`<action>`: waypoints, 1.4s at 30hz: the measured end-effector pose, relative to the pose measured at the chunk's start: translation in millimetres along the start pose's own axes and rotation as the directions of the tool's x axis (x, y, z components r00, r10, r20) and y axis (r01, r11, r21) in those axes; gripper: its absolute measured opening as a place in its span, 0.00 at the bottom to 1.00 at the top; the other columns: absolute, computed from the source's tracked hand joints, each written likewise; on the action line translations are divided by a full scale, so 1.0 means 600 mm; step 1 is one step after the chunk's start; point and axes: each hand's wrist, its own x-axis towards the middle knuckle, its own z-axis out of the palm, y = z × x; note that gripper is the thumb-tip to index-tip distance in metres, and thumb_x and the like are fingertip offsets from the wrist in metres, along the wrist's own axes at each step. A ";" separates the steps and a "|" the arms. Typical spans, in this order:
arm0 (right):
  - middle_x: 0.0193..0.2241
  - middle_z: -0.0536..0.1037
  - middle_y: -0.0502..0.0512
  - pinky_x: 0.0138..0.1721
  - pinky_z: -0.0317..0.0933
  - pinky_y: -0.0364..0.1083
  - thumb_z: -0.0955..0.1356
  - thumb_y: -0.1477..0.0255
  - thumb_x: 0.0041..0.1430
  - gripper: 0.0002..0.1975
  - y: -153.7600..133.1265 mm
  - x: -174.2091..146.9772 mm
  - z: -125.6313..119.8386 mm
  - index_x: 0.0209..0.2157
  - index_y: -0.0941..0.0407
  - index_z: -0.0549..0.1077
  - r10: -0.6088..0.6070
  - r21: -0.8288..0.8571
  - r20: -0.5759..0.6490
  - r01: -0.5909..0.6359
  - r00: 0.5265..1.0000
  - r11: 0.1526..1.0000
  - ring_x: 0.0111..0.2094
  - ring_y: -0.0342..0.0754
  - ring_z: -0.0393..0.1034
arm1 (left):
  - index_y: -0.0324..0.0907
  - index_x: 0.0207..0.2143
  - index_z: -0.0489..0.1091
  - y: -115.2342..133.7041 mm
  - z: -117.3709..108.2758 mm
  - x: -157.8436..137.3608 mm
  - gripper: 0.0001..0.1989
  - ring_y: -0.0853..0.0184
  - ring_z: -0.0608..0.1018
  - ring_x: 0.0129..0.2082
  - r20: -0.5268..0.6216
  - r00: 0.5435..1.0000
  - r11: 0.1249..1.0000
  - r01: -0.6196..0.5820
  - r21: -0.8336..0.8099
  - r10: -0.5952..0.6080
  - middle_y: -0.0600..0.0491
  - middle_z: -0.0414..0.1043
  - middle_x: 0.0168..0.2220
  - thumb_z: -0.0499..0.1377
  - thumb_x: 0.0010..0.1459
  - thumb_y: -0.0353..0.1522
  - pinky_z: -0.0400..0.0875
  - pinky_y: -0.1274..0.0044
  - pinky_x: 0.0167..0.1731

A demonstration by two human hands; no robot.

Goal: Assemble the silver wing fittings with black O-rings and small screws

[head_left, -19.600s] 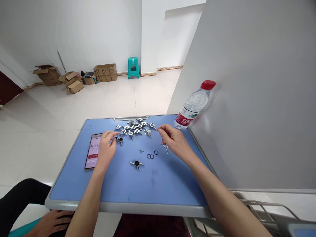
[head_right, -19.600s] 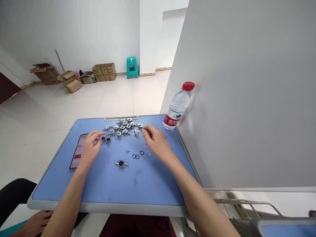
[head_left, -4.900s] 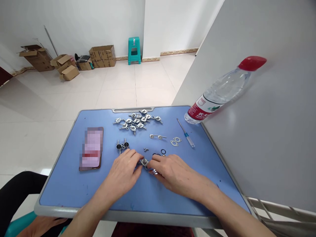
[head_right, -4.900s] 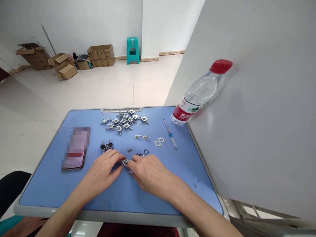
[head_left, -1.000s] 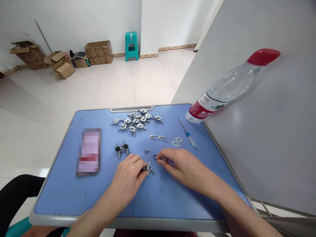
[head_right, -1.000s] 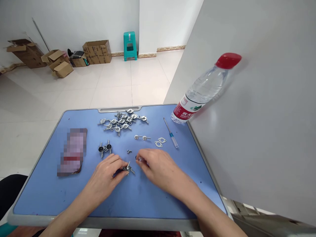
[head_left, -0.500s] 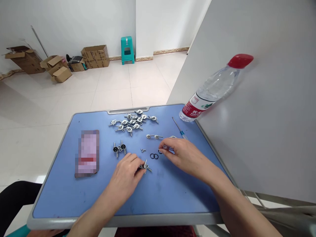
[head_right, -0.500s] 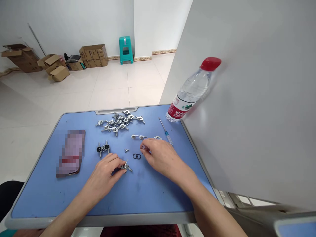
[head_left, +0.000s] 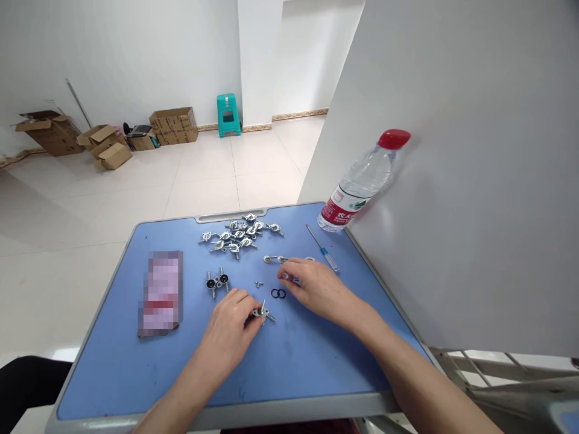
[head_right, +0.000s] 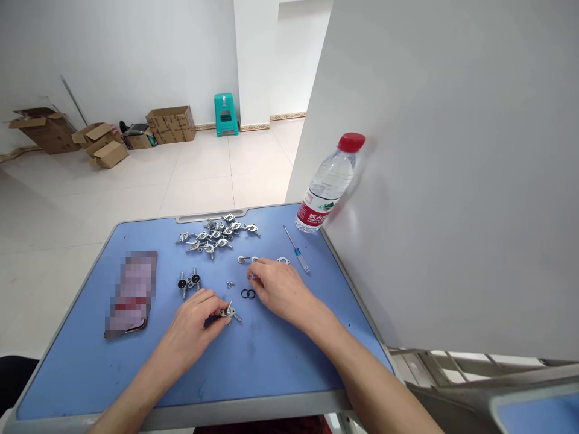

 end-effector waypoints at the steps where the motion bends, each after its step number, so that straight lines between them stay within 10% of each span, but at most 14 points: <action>1: 0.32 0.77 0.52 0.30 0.52 0.42 0.65 0.81 0.59 0.08 -0.003 0.001 0.004 0.33 0.56 0.74 -0.022 0.005 -0.006 0.022 1.000 1.000 0.29 0.44 0.68 | 0.40 0.31 0.69 0.000 0.000 0.000 0.04 0.64 0.72 0.34 -0.003 1.000 1.000 -0.004 -0.001 0.004 0.54 0.70 0.31 0.60 0.57 0.23 0.66 0.74 0.33; 42: 0.31 0.77 0.55 0.28 0.53 0.43 0.63 0.81 0.56 0.09 -0.012 0.020 0.050 0.35 0.57 0.74 -0.175 -0.109 -0.067 0.167 0.982 0.980 0.28 0.45 0.69 | 0.40 0.31 0.70 0.000 0.003 -0.004 0.06 0.65 0.71 0.34 -0.032 0.999 0.999 -0.018 -0.034 0.017 0.55 0.70 0.30 0.60 0.56 0.22 0.65 0.75 0.33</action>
